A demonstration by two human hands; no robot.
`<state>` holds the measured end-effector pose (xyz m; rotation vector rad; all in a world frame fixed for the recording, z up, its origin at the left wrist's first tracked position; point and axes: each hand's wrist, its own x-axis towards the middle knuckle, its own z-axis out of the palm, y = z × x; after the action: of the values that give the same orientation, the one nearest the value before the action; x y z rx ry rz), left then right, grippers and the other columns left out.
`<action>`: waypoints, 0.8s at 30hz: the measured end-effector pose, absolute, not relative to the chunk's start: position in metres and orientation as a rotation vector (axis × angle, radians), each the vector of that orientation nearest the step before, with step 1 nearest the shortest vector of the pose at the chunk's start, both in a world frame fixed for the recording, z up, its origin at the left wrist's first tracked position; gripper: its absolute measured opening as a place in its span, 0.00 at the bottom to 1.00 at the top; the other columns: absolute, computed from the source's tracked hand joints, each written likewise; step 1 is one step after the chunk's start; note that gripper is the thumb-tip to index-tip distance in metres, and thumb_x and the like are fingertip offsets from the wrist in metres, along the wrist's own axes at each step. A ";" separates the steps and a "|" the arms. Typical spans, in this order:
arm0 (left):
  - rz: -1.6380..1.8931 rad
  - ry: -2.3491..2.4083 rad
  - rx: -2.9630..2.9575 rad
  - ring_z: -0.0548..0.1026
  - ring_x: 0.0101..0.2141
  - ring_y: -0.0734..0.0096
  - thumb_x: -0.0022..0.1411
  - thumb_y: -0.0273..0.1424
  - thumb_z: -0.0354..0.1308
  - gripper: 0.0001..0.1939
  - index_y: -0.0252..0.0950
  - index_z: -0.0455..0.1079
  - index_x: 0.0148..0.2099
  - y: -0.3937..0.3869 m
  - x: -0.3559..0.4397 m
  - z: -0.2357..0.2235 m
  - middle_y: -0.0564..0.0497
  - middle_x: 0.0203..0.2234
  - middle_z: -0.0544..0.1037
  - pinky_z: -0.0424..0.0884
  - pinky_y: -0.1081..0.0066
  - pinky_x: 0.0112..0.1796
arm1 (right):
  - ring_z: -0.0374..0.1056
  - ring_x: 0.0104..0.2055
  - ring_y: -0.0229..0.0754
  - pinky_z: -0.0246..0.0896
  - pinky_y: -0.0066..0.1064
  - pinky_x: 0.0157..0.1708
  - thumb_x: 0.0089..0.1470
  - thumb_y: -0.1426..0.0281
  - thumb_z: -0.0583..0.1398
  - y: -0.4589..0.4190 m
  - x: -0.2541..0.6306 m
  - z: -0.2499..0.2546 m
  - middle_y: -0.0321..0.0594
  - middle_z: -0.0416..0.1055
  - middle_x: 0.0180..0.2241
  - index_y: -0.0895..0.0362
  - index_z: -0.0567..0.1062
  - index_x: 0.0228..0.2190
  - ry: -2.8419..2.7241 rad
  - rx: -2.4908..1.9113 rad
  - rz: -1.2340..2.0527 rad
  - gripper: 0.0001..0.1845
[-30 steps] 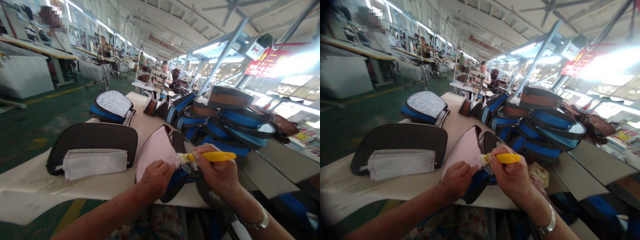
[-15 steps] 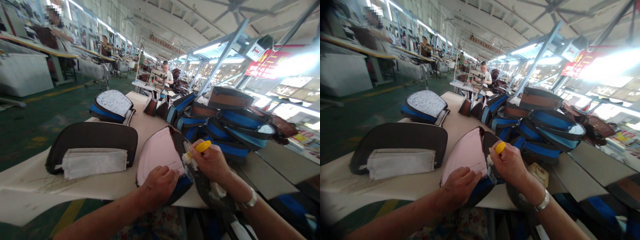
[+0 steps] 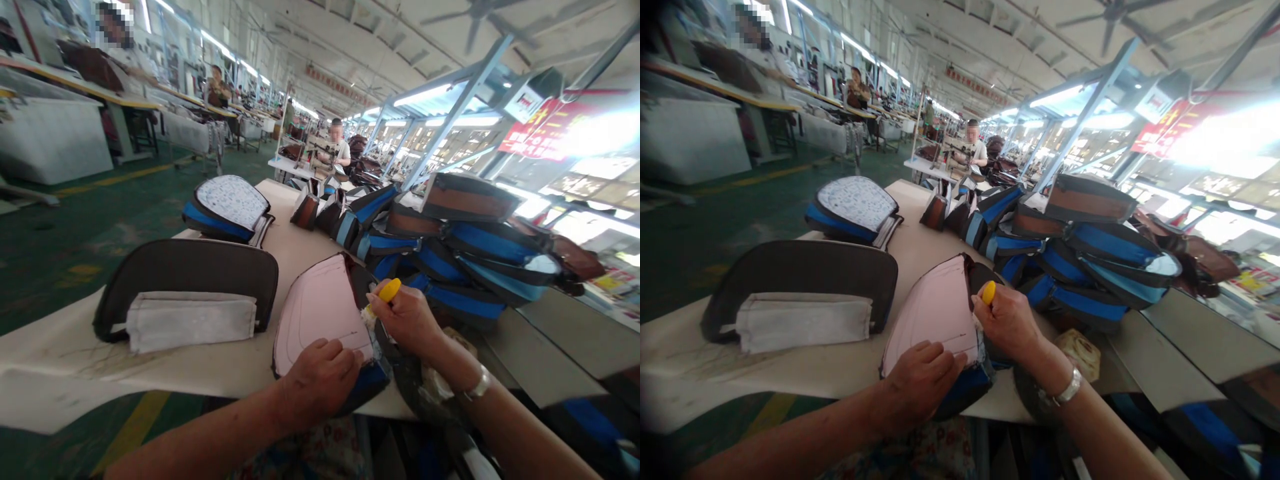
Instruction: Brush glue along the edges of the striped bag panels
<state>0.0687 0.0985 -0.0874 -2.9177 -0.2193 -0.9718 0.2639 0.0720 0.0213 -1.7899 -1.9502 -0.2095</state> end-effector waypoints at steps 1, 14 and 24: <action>-0.981 -0.216 -2.917 0.67 0.29 0.66 0.69 0.28 0.49 0.09 0.32 0.64 0.50 0.099 0.069 -0.088 0.49 0.31 0.71 0.60 0.62 0.26 | 0.66 0.27 0.42 0.54 0.33 0.31 0.63 0.65 0.54 0.073 0.263 0.019 0.37 0.69 0.25 0.55 0.71 0.28 -1.967 -1.790 -0.226 0.13; -1.044 -0.179 -2.914 0.67 0.30 0.67 0.69 0.28 0.50 0.12 0.30 0.65 0.53 0.096 0.061 -0.089 0.49 0.33 0.72 0.61 0.62 0.27 | 0.59 0.23 0.39 0.49 0.32 0.26 0.60 0.65 0.56 0.052 0.250 0.035 0.34 0.64 0.21 0.55 0.68 0.22 -1.978 -1.901 0.080 0.15; -1.160 -0.107 -2.916 0.67 0.27 0.66 0.69 0.28 0.50 0.12 0.29 0.67 0.52 0.098 0.047 -0.091 0.49 0.29 0.72 0.60 0.63 0.26 | 0.59 0.23 0.38 0.50 0.31 0.25 0.55 0.62 0.62 0.078 0.267 0.026 0.33 0.64 0.20 0.56 0.73 0.25 -1.388 -1.691 0.032 0.12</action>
<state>0.0471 0.0981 -0.0913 -2.9158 -0.1073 -1.1598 0.2668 0.0784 0.0260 -1.6912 -1.3883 0.0319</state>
